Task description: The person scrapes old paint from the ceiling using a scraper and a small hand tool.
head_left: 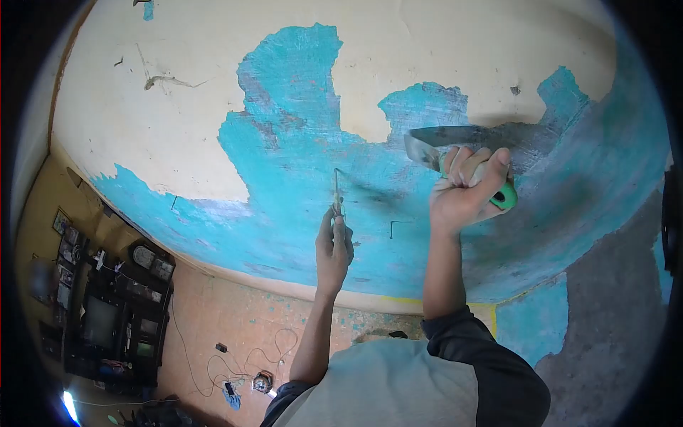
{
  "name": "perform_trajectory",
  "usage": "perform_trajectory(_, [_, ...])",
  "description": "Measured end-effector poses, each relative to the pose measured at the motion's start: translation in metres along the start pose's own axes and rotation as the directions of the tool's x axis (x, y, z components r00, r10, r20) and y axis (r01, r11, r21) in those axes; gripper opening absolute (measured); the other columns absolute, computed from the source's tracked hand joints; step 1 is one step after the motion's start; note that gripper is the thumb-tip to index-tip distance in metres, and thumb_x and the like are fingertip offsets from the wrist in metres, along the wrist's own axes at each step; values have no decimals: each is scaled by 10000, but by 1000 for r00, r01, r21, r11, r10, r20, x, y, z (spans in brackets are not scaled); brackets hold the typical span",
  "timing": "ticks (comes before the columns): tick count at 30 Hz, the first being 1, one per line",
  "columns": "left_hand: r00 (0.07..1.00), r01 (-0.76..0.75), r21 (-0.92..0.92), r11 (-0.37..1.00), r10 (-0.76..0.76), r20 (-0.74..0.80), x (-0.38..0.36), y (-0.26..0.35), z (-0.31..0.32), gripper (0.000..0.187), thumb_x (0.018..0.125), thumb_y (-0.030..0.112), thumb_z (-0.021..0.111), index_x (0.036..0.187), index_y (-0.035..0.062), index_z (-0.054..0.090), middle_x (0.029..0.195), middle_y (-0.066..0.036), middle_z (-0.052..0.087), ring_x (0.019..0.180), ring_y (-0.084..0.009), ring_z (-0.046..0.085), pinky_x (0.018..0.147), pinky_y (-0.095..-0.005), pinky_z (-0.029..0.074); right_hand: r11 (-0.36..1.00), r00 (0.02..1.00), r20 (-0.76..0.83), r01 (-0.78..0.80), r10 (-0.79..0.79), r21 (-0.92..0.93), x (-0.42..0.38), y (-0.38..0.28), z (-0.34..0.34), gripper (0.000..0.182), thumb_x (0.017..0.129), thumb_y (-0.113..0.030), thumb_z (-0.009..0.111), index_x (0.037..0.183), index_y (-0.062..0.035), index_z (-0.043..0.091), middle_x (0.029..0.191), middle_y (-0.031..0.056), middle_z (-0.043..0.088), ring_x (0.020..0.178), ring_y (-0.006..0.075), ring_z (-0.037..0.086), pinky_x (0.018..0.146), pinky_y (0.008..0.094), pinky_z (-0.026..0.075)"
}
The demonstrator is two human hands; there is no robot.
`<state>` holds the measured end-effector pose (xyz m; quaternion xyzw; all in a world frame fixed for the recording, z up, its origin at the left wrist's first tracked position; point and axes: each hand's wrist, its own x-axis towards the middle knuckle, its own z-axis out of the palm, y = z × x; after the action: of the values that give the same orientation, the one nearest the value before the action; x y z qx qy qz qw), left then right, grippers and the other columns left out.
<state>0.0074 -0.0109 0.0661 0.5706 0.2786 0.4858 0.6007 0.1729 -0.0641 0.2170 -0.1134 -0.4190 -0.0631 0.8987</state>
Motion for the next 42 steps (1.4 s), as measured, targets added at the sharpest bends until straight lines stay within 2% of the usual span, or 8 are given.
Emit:
perform_trajectory(19, [1000, -3, 67, 998, 4, -10, 1, -2, -3, 545, 1145, 317, 454, 1543, -54, 422, 733, 58, 421, 584, -22, 353, 495, -221, 316, 998, 980, 192, -37, 45, -47, 31, 17, 19, 463, 1051, -90, 586, 640, -84, 371, 542, -31, 338, 447, 52, 294, 421, 305, 220])
perform_trajectory(23, [1000, 10, 57, 998, -11, 11, 1, 1, -5, 539, 1145, 325, 451, 1539, -41, 432, 736, 62, 419, 589, -22, 350, 492, -222, 312, 989, 973, 232, 26, 8, -146, 36, 7, 19, 475, 1049, -87, 586, 631, -88, 362, 517, -31, 338, 443, 49, 308, 421, 292, 224])
perform_trajectory(26, [1000, -13, 48, 999, 12, 11, 5, -4, -2, 506, 1149, 332, 440, 1532, 2, 446, 733, 71, 423, 551, -5, 334, 455, -209, 287, 995, 988, 154, -32, 17, 98, 46, 6, 20, 487, 1042, -79, 597, 619, -87, 355, 503, -30, 349, 446, 45, 338, 417, 284, 238])
perform_trajectory(30, [999, -46, 70, 997, 46, 1, 4, -10, -2, 471, 1154, 335, 425, 1528, 52, 461, 718, 78, 417, 508, 8, 309, 416, -198, 257, 992, 952, 303, -13, 50, -123, 38, 12, 16, 485, 1036, -62, 600, 618, -87, 353, 540, -20, 390, 451, 50, 343, 420, 291, 237])
perform_trajectory(33, [999, -35, 75, 997, 35, 4, 3, -7, -2, 474, 1155, 339, 421, 1543, 68, 450, 709, 78, 411, 507, 5, 304, 417, -201, 252, 997, 978, 210, -21, 5, 72, 49, 11, 17, 486, 1044, -56, 582, 620, -85, 345, 554, -27, 374, 454, 52, 325, 420, 296, 223])
perform_trajectory(36, [999, -45, 45, 998, 45, 19, 3, -6, 0, 470, 1154, 348, 422, 1526, 63, 462, 705, 80, 407, 507, 4, 302, 418, -205, 246, 992, 948, 316, 6, 34, -125, 40, 13, 23, 476, 1053, -53, 563, 632, -75, 342, 552, -35, 331, 457, 56, 305, 421, 301, 221])
perform_trajectory(40, [999, -40, 42, 998, 41, -10, 7, -5, 2, 455, 1152, 349, 431, 1492, 52, 486, 707, 80, 406, 509, 3, 304, 420, -205, 246, 993, 943, 332, -65, 30, 95, 54, 7, 17, 428, 1056, -67, 560, 659, -64, 400, 566, -42, 380, 472, 39, 323, 439, 282, 231])
perform_trajectory(42, [1000, -13, 11, 1000, 13, -7, 2, -1, 2, 444, 1149, 349, 443, 1464, 42, 504, 711, 75, 413, 510, 3, 304, 423, -205, 248, 964, 928, 305, -152, 215, -218, 37, 22, 22, 424, 1054, -72, 568, 653, -74, 427, 571, -49, 416, 486, 31, 345, 445, 274, 243])
